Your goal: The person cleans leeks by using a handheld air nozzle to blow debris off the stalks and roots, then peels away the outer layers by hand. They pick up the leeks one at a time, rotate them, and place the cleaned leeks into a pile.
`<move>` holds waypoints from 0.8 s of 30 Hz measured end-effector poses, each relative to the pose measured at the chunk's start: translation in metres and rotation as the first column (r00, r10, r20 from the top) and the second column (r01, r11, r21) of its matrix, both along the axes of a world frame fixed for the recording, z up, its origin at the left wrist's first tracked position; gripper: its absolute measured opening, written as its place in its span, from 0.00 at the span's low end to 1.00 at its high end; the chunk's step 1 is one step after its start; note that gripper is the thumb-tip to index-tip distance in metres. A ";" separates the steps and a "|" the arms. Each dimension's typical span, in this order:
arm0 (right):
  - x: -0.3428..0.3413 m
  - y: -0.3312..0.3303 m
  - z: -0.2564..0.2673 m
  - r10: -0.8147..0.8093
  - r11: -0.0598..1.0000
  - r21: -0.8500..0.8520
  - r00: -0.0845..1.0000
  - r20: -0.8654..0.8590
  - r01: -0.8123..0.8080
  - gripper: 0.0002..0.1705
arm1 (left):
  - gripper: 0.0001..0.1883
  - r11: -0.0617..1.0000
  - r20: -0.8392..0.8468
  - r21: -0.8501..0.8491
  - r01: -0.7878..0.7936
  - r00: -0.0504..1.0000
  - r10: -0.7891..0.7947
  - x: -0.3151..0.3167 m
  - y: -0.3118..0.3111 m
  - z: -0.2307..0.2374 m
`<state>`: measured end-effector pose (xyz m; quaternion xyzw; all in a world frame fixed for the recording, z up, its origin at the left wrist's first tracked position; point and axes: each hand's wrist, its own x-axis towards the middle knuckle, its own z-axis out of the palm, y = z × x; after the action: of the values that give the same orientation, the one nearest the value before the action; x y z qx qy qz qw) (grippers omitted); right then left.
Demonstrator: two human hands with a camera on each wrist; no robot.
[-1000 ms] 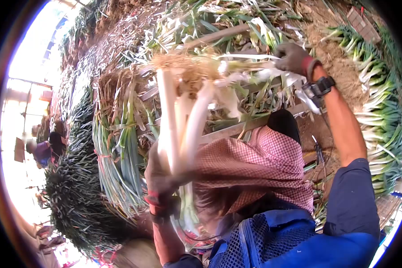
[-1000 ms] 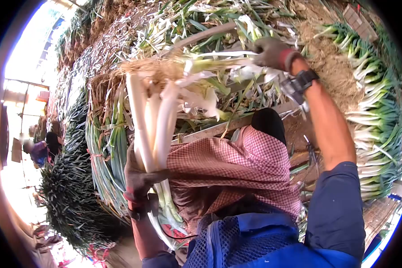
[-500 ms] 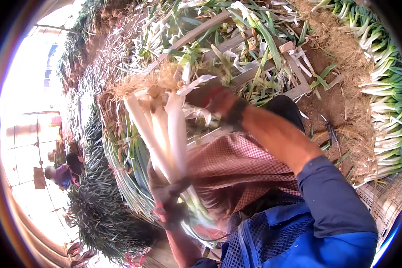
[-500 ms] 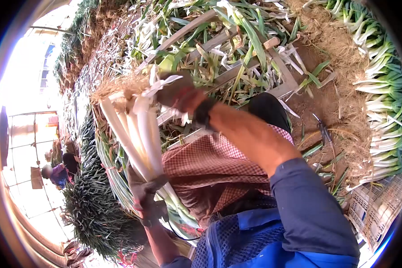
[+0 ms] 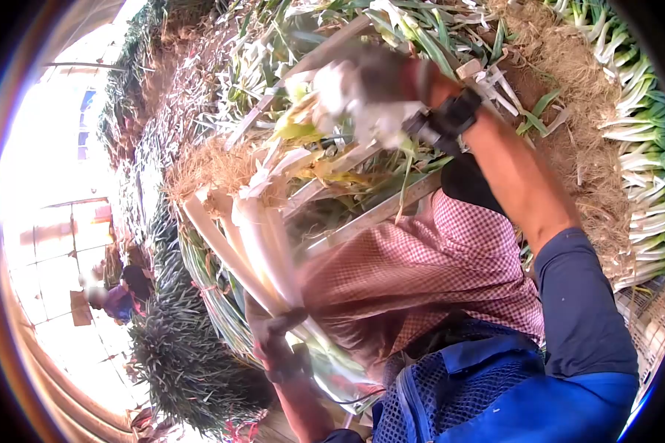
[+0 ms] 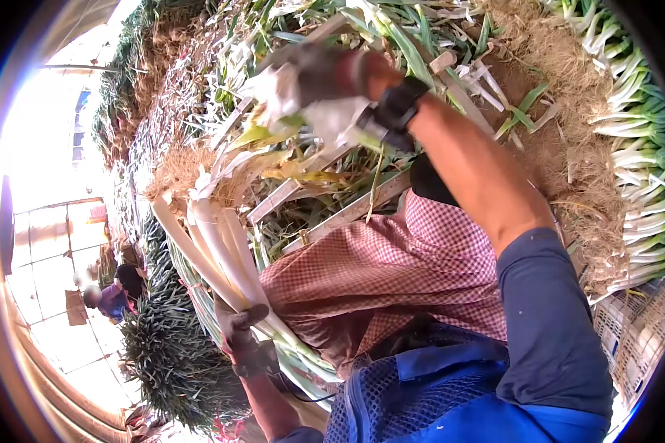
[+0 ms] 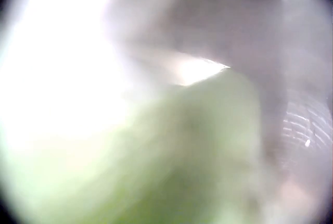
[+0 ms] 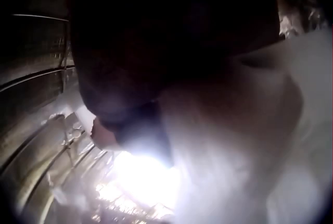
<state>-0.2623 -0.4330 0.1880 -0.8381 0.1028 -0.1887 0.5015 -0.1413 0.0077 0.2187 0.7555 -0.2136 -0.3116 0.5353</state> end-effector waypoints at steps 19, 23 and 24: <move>0.083 0.056 -0.087 -0.280 0.956 -0.084 0.959 0.037 0.282 0.16 | 0.49 0.983 0.048 0.180 0.031 0.998 -0.041 -0.023 -0.045 0.025; 0.122 -0.075 -0.090 -0.657 0.649 -0.558 0.751 -0.068 0.517 0.15 | 0.53 0.978 0.017 0.210 -0.013 1.000 0.009 -0.029 -0.043 0.034; 0.088 -0.139 -0.094 -0.705 0.658 -0.506 0.692 -0.153 0.558 0.17 | 0.55 0.965 0.140 0.262 -0.003 0.990 -0.035 -0.018 -0.024 0.021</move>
<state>-0.1747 -0.5724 0.0939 -0.8534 0.4328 -0.2250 0.1838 -0.1592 -0.0164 0.2395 0.8382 -0.2146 -0.2862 0.4116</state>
